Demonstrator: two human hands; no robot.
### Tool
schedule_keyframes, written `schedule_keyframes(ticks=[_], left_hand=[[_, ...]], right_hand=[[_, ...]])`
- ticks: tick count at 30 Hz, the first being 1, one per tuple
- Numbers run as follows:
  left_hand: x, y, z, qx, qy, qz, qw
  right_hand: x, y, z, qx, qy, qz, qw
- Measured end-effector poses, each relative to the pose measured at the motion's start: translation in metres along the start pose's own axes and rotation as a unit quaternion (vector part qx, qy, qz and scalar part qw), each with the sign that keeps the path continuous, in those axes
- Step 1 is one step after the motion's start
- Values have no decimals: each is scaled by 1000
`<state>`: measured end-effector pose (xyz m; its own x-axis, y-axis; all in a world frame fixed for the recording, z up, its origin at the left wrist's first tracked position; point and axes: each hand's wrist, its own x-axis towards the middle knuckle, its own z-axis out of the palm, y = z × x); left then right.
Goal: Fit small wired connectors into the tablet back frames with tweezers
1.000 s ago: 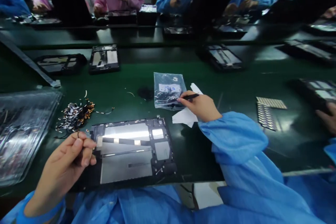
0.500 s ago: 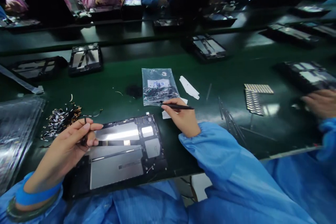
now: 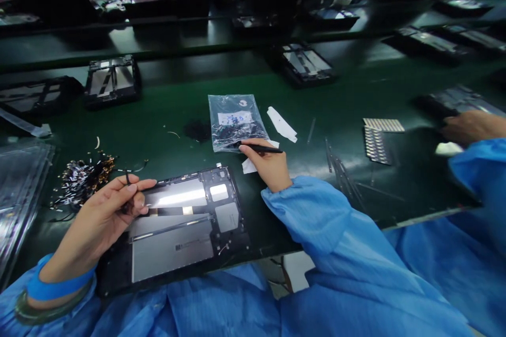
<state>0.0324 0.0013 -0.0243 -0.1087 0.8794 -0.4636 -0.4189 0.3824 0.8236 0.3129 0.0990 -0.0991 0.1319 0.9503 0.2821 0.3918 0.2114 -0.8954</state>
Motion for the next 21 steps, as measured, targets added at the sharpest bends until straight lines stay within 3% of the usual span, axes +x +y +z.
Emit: schedule_keyframes(ticks=[10,14,17,21], left_hand=[[1,-4,-3,6,-16,8,1000],[-1,-4,-1,8,-32,-1,999],[-4,-6,5,7,-61,-6,998],[-11,-11,12,10,-137,-10,990]], right_hand=[[3,-1,0,28,-11,34,999],[-4,-17,-1,67,-12,47,997],[-18,-42,4,123,-60,69,988],[-38,-78,23,200,-179,107,957]])
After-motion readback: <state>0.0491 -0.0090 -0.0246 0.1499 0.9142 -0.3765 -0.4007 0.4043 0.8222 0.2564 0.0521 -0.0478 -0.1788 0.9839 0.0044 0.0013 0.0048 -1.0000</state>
